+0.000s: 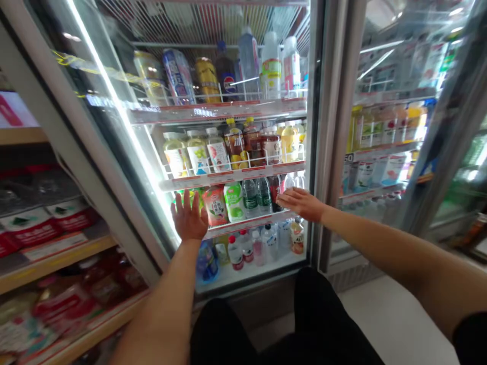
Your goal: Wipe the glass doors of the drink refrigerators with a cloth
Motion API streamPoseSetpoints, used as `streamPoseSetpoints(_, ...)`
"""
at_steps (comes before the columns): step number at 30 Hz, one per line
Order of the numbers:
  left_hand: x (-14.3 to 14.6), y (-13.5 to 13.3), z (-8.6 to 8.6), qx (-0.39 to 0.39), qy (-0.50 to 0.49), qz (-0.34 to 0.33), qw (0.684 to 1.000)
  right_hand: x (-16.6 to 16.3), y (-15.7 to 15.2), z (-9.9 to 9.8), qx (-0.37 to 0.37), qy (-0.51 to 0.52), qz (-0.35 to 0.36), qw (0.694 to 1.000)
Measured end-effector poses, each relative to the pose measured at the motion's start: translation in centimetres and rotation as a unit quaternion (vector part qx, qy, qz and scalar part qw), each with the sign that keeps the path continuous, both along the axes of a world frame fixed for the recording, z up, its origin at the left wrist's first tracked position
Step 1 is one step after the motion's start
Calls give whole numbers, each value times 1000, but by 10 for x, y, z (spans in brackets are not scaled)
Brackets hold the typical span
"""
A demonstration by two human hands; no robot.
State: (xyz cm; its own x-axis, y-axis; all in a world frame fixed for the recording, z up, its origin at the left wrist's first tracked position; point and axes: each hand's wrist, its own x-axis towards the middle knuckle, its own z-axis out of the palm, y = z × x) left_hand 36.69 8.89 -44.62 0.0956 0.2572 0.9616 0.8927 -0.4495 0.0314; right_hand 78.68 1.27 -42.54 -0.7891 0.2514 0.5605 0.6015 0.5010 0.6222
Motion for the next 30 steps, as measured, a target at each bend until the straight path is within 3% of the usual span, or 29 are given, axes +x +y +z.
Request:
streamPoseSetpoints(4, -1, 1, -2, 24, 6, 3, 1000, -29, 4, -37, 12, -30, 32, 999)
streamPoseSetpoints(8, -2, 2, -3, 46, 18, 5, 999, -56, 9, -45, 11, -50, 59, 997)
streamPoseSetpoints(10, -3, 2, -3, 43, 15, 2, 999, -65, 10, -36, 1, -51, 65, 997)
streamPoseSetpoints(13, -3, 1, -3, 42, 12, -5, 999, -72, 12, -6, -14, -12, 54, 998)
streamPoseSetpoints(17, -2, -1, -2, 39, 18, -5, 999, -73, 14, 46, 10, 107, -1, 994)
streamPoseSetpoints(20, -2, 0, -3, 25, 4, -18, 1000, -71, 15, 67, 34, 193, -22, 980)
streamPoseSetpoints(22, -2, 2, -3, 15, -5, -24, 1000, -71, 14, 65, 30, 190, -15, 981)
streamPoseSetpoints(27, -3, 3, -4, 30, 8, -5, 1000, -80, 12, 27, -21, 33, 34, 999)
streamPoseSetpoints(30, -3, 2, -4, 30, 12, 3, 999, -88, 12, 18, -32, 11, 38, 999)
